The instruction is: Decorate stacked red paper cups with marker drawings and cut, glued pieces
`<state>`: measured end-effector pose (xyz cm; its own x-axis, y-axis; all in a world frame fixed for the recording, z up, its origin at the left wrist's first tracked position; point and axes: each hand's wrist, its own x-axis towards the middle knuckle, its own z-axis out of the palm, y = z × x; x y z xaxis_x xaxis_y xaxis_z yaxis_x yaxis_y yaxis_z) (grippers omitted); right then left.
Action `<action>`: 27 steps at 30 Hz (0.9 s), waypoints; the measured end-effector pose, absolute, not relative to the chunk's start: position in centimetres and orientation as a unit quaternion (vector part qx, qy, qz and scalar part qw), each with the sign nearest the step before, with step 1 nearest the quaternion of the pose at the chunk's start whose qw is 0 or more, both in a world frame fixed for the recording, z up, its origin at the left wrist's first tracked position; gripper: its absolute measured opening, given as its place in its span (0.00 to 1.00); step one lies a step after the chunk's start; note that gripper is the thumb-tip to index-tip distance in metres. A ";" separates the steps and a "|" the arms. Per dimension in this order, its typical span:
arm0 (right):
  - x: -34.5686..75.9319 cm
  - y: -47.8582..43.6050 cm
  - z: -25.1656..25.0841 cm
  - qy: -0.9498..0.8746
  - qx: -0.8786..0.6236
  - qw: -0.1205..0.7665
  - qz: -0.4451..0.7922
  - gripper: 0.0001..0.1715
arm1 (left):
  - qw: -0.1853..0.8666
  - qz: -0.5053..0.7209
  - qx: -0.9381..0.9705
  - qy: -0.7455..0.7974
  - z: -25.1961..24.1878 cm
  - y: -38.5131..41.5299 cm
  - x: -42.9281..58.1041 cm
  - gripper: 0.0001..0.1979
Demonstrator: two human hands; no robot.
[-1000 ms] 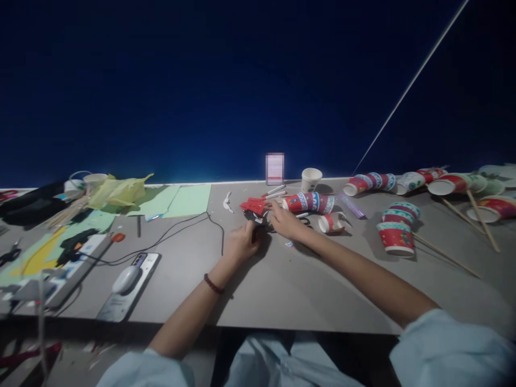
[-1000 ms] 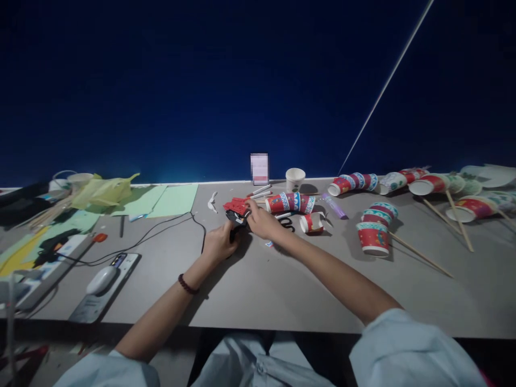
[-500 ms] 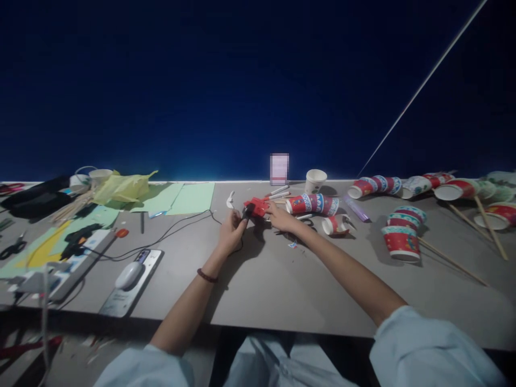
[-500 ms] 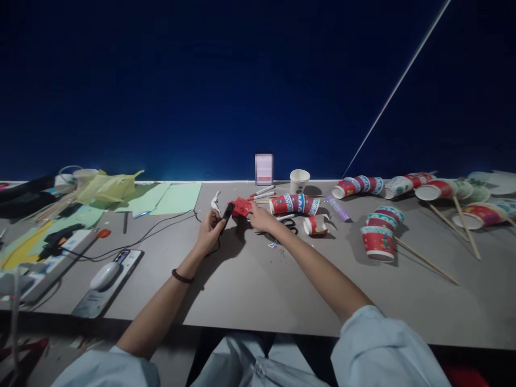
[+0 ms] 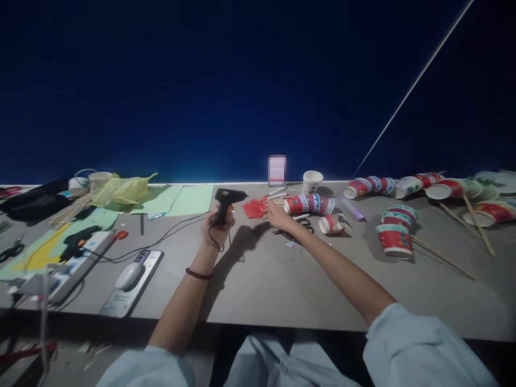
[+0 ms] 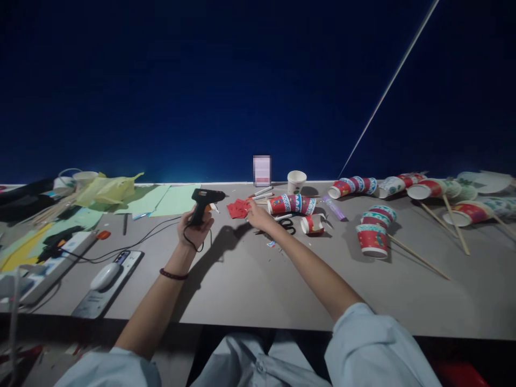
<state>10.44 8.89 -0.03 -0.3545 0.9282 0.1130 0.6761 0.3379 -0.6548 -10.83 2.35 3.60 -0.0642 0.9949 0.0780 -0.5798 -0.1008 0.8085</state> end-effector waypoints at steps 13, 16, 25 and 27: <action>11.0 6.2 1.5 -0.731 -0.524 0.370 0.231 0.16 | 0.612 0.623 0.340 0.348 3.8 1.8 -10.5 0.11; 10.6 8.0 2.0 -0.743 -0.581 0.262 0.205 0.18 | 0.634 0.626 0.327 0.314 3.7 1.8 -10.2 0.11; 8.1 10.6 1.1 -0.720 -0.654 0.146 0.181 0.15 | 0.697 0.600 0.277 0.278 2.9 2.5 -10.5 0.10; 8.0 10.7 0.9 -0.729 -0.646 0.140 0.177 0.13 | 0.702 0.597 0.275 0.273 3.0 2.4 -10.3 0.11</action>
<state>8.03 10.74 0.92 -0.1253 0.9918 -0.0253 0.8930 0.1017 -0.4384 -10.35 2.42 2.96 0.1374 0.9890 -0.0556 -0.6880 0.1357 0.7129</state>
